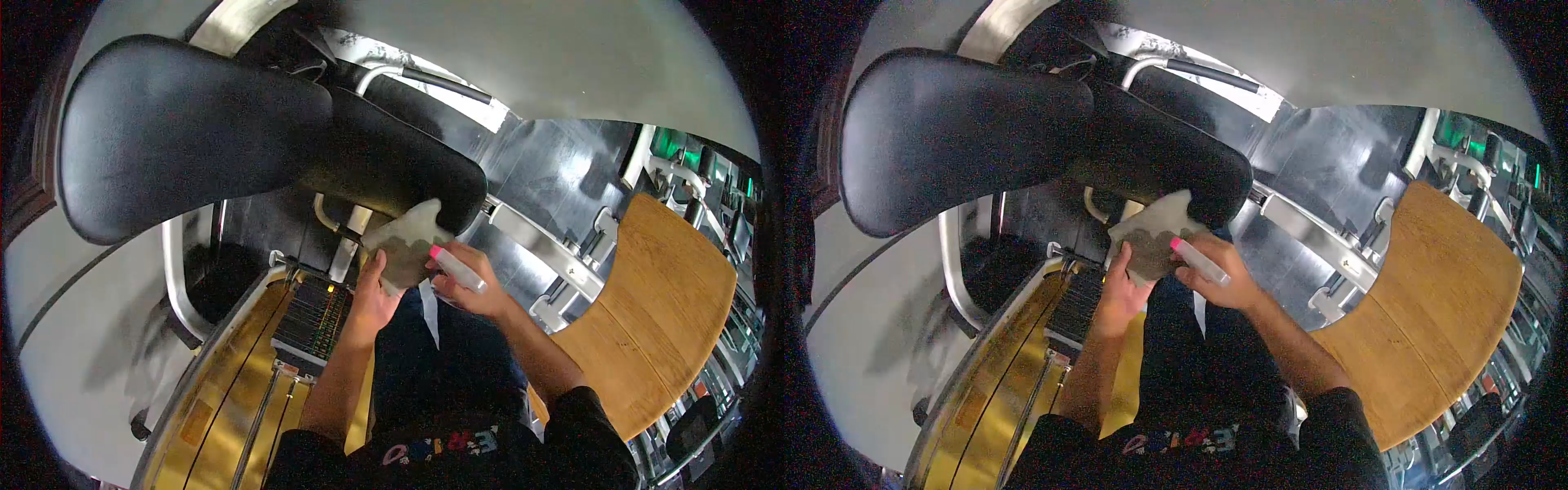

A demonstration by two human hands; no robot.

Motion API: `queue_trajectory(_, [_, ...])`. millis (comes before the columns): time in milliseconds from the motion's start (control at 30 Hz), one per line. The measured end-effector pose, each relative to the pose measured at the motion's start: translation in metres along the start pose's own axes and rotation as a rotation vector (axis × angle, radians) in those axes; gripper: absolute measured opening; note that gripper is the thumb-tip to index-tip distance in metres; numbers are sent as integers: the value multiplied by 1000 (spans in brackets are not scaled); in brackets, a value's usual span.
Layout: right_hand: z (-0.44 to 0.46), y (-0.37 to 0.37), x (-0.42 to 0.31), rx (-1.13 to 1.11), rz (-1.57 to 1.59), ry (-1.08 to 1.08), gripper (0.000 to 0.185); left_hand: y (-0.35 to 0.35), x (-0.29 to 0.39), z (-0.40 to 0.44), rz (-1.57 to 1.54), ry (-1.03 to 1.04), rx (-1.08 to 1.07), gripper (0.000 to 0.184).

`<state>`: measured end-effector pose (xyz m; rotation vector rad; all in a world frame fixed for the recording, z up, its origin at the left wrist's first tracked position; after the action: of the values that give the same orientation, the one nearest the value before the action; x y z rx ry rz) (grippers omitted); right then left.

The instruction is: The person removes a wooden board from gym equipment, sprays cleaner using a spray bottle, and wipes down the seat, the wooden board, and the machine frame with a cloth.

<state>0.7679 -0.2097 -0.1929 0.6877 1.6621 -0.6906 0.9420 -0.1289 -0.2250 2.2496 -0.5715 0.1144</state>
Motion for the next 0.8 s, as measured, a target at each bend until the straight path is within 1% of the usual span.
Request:
queue_trajectory(67, [2, 0, -7, 0, -60, -23, 27, 5, 1, -6, -7, 33, 31, 52])
queue_trajectory(100, [3, 1, -13, -6, -62, -31, 27, 3, 2, -9, 72, 59, 71, 49])
queue_trajectory(133, [5, 3, -19, 10, -41, 6, 28, 2, 3, -12, 149, 91, 111, 47])
queue_trajectory(167, [7, 5, -23, 22, -19, 40, 30, 3, 5, -16, 148, 113, 111, 47])
queue_trajectory(200, [7, 9, -25, 6, -18, 20, 30, 2, 8, -21, 461, 134, 204, 44])
queue_trajectory(233, [7, 13, -25, 18, 25, 56, 31, 0, 11, -27, 772, 152, 306, 41])
queue_trajectory(267, [11, 19, -26, 29, 68, 94, 33, -6, 9, -29, 682, 243, 293, 35])
queue_trajectory(300, [17, 25, -30, 9, 71, 75, 33, -17, 11, -33, 679, 268, 305, 35])
queue_trajectory(367, [32, 36, -47, 31, 293, 146, 38, -37, 13, -44, 645, 214, 313, 34])
queue_trajectory(400, [45, 39, -60, 35, 180, 63, 36, -44, 15, -49, 628, 225, 259, 35])
queue_trajectory(433, [59, 45, -72, 63, 140, -15, 31, -48, 17, -54, 624, 242, 263, 35])
queue_trajectory(500, [79, 56, -80, -19, 79, -14, 40, -60, 21, -64, 600, 208, 291, 38])
queue_trajectory(533, [96, 62, -88, 34, -50, -267, 31, -57, 26, -72, 670, 147, 435, 40])
queue_trajectory(567, [110, 71, -111, 60, -35, -209, 25, -53, 30, -77, 667, 164, 442, 40])
queue_trajectory(633, [134, 85, -141, 74, -62, -265, 21, -49, 38, -84, 540, 159, 499, 42])
queue_trajectory(667, [147, 93, -153, 67, -66, -277, 21, -61, 41, -83, 543, 142, 454, 39])
queue_trajectory(700, [159, 101, -164, 71, -58, -322, 18, -70, 37, -84, 537, 154, 452, 39])
queue_trajectory(767, [178, 115, -186, 69, -54, -377, 16, -70, 43, -89, 377, 304, 464, 40])
queue_trajectory(800, [187, 120, -196, 70, -75, -377, 18, -70, 46, -94, 372, 314, 461, 40])
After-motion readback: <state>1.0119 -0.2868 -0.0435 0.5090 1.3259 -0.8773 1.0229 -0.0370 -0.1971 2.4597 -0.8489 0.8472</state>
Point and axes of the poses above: each hand's wrist, its own z-axis towards the middle knuckle, its own y-axis out of the palm, x = y × z, the point moved 2 cm from there along z, towards the middle knuckle, and after that the axes turned 2 degrees about y, right-handed, at the moved point
